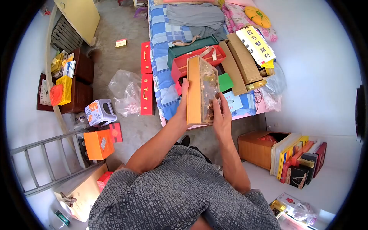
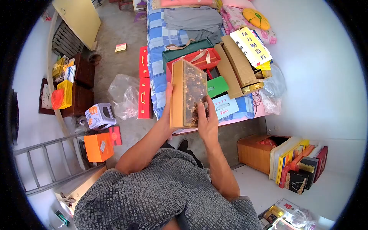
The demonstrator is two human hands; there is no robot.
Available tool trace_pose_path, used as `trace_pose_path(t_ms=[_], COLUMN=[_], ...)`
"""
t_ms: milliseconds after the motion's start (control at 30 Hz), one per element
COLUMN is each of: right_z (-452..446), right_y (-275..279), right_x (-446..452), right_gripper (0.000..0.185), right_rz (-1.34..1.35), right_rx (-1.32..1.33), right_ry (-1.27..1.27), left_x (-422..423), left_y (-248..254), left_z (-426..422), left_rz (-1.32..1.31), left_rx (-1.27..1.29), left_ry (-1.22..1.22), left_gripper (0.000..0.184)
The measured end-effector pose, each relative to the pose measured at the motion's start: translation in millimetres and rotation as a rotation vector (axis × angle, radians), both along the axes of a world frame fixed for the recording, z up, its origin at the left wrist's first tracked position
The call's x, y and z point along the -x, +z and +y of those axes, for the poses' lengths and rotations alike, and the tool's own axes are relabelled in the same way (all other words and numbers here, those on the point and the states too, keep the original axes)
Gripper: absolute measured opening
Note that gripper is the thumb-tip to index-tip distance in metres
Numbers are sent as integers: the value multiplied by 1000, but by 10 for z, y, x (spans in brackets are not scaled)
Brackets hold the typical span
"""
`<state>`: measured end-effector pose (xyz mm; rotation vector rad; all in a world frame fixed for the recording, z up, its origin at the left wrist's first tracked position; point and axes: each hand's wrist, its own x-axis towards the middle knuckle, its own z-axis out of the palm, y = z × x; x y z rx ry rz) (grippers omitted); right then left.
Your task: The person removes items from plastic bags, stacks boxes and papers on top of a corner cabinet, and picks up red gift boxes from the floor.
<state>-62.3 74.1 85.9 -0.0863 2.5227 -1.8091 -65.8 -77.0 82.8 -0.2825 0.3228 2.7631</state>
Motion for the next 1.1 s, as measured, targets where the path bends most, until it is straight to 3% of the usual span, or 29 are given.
trace_pose_path(t_ms=[267, 333, 433, 667, 767, 833, 1000, 1100], right_z=[37, 52, 116, 282, 395, 440, 416, 461], right_y=[55, 75, -36, 55, -4, -33, 106, 94], right_x=[-31, -2, 56, -24, -15, -13, -49, -74], right_gripper=[59, 61, 65, 72, 65, 58, 49, 49], right_rz=[-113, -243, -306, -534, -602, -723, -751, -606], right_rx=[66, 152, 146, 316, 412, 692, 726, 624], right_ry=[-64, -114, -124, -95, -83, 7, -38, -17], left_x=[77, 100, 145, 69, 66, 70, 76, 52], left_y=[-56, -94, -104, -107, -148, -147, -236, -233], left_z=[126, 172, 189, 32, 31, 48, 9, -104], left_rz=[21, -35, -112, -56, -35, -35, -17, -144], left_rx=[-25, -130, -77, -76, -104, -122, -193, -7], left_ry=[-1, -47, -62, -150, -147, -153, -181, -229], left_gripper=[89, 86, 86, 89, 87, 86, 79, 72])
